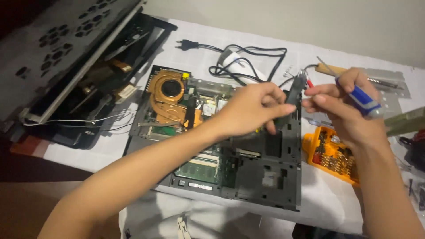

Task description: Inspecting and manipulating internal connectors and wiring of a disassembled laptop using a screwdriver and tweezers.

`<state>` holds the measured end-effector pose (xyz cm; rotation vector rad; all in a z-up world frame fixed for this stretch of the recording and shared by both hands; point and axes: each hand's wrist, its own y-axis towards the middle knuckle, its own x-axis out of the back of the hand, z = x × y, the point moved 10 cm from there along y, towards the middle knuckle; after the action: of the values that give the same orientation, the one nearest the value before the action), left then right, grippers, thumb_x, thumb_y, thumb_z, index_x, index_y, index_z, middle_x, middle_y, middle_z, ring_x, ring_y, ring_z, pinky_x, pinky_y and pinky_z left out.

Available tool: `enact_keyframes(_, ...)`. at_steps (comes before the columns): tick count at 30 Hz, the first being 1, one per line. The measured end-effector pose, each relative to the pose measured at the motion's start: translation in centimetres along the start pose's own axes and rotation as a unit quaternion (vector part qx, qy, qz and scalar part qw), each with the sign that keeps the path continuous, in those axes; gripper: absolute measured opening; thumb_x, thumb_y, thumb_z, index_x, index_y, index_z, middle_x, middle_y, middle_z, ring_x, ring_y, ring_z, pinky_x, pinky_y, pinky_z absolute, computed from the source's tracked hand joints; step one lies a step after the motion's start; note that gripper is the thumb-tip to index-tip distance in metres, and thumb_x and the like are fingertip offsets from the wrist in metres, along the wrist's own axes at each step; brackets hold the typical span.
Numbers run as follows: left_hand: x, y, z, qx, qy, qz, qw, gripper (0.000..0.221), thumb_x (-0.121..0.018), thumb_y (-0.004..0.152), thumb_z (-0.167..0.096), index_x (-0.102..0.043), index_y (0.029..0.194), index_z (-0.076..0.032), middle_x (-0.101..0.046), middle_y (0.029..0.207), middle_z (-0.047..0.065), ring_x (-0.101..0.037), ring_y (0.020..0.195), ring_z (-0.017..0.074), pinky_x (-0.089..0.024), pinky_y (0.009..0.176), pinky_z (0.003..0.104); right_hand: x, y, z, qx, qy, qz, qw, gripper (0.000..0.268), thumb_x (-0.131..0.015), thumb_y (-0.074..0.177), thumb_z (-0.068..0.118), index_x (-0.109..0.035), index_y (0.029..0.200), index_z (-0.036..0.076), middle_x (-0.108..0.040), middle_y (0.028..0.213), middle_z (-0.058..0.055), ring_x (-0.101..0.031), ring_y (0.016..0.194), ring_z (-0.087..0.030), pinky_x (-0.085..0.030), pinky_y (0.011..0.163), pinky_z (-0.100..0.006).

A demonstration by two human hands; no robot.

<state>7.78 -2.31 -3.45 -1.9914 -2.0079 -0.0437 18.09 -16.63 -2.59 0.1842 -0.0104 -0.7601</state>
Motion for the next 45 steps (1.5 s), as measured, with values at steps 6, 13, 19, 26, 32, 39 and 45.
enact_keyframes(6, -0.7, 0.3, 1.1, -0.006, -0.024, -0.002, 1.0, 0.036, -0.068, 0.088, -0.037, -0.065, 0.114, -0.012, -0.08, 0.074, 0.003, -0.057, 0.049, 0.0097, -0.04, 0.05, 0.027, -1.1, -0.3, -0.1, -0.036, -0.071, -0.073, 0.994, 0.041, -0.072, 0.087, -0.01, -0.043, 0.096, 0.018, -0.072, 0.102, -0.018, -0.074, 0.085, -0.022, -0.065, 0.085, -0.031)
enact_keyframes(13, -2.7, 2.4, 3.4, 0.002, -0.143, 0.024, 0.989, 0.032, -0.072, 0.089, -0.02, -0.061, 0.112, 0.0, -0.077, 0.083, 0.015, -0.077, 0.061, 0.0221, -0.047, 0.05, 0.026, -1.8, -0.4, 2.1, 0.013, -0.16, -0.084, 0.983, 0.041, -0.071, 0.09, -0.007, -0.036, 0.096, 0.014, -0.072, 0.106, -0.026, -0.075, 0.106, -0.027, -0.067, 0.088, -0.036)
enact_keyframes(19, -4.2, 1.8, 4.1, 0.064, -0.083, 0.066, 0.992, 0.039, -0.071, 0.089, -0.03, -0.063, 0.119, -0.007, -0.078, 0.071, 0.009, -0.077, 0.061, 0.0187, -0.051, 0.093, 0.03, -0.2, -0.4, -0.1, -0.109, -0.144, -0.097, 0.979, 0.036, -0.074, 0.087, -0.004, -0.043, 0.088, 0.015, -0.077, 0.102, -0.019, -0.079, 0.104, -0.023, -0.068, 0.082, -0.031)
enact_keyframes(26, -3.9, 0.4, 0.2, -0.013, 0.214, 0.051, 0.975, 0.028, -0.065, 0.092, -0.044, -0.078, 0.103, -0.022, -0.079, 0.101, -0.006, -0.07, 0.084, 0.0127, -0.05, 0.072, 0.031, 1.3, -0.7, -0.3, -0.155, -0.148, -0.105, 0.971, 0.042, -0.078, 0.08, -0.006, -0.042, 0.085, 0.014, -0.076, 0.097, -0.018, -0.077, 0.09, -0.022, -0.068, 0.076, -0.034)
enact_keyframes(32, -5.6, -1.3, -0.9, -0.194, 0.339, 0.085, 0.916, 0.018, -0.075, 0.092, -0.035, -0.075, 0.092, -0.017, -0.074, 0.083, 0.0, -0.07, 0.072, 0.0209, -0.056, 0.06, 0.037, 3.0, -0.8, -2.1, -0.163, -0.12, -0.098, 0.974, 0.038, -0.074, 0.082, -0.011, -0.042, 0.09, 0.008, -0.072, 0.094, -0.023, -0.076, 0.08, -0.026, -0.069, 0.07, -0.036)
enact_keyframes(39, -6.1, -2.0, -1.2, -0.183, 0.29, 0.171, 0.924, 0.017, -0.072, 0.091, -0.028, -0.077, 0.098, -0.012, -0.08, 0.081, 0.006, -0.077, 0.069, 0.0245, -0.061, 0.065, 0.036, 2.7, -0.5, -2.5, -0.149, -0.129, -0.063, 0.978, 0.034, -0.072, 0.087, -0.008, -0.041, 0.095, 0.005, -0.07, 0.096, -0.026, -0.077, 0.075, -0.029, -0.069, 0.065, -0.036)
enact_keyframes(45, -5.8, -2.5, -1.6, -0.128, 0.203, 0.209, 0.948, 0.017, -0.069, 0.092, -0.02, -0.078, 0.103, -0.011, -0.081, 0.076, 0.005, -0.079, 0.073, 0.0214, -0.062, 0.072, 0.036, 2.0, -0.7, -1.9, -0.154, -0.117, -0.071, 0.979, 0.033, -0.073, 0.087, -0.007, -0.043, 0.095, 0.005, -0.071, 0.095, -0.024, -0.077, 0.072, -0.026, -0.069, 0.065, -0.035)
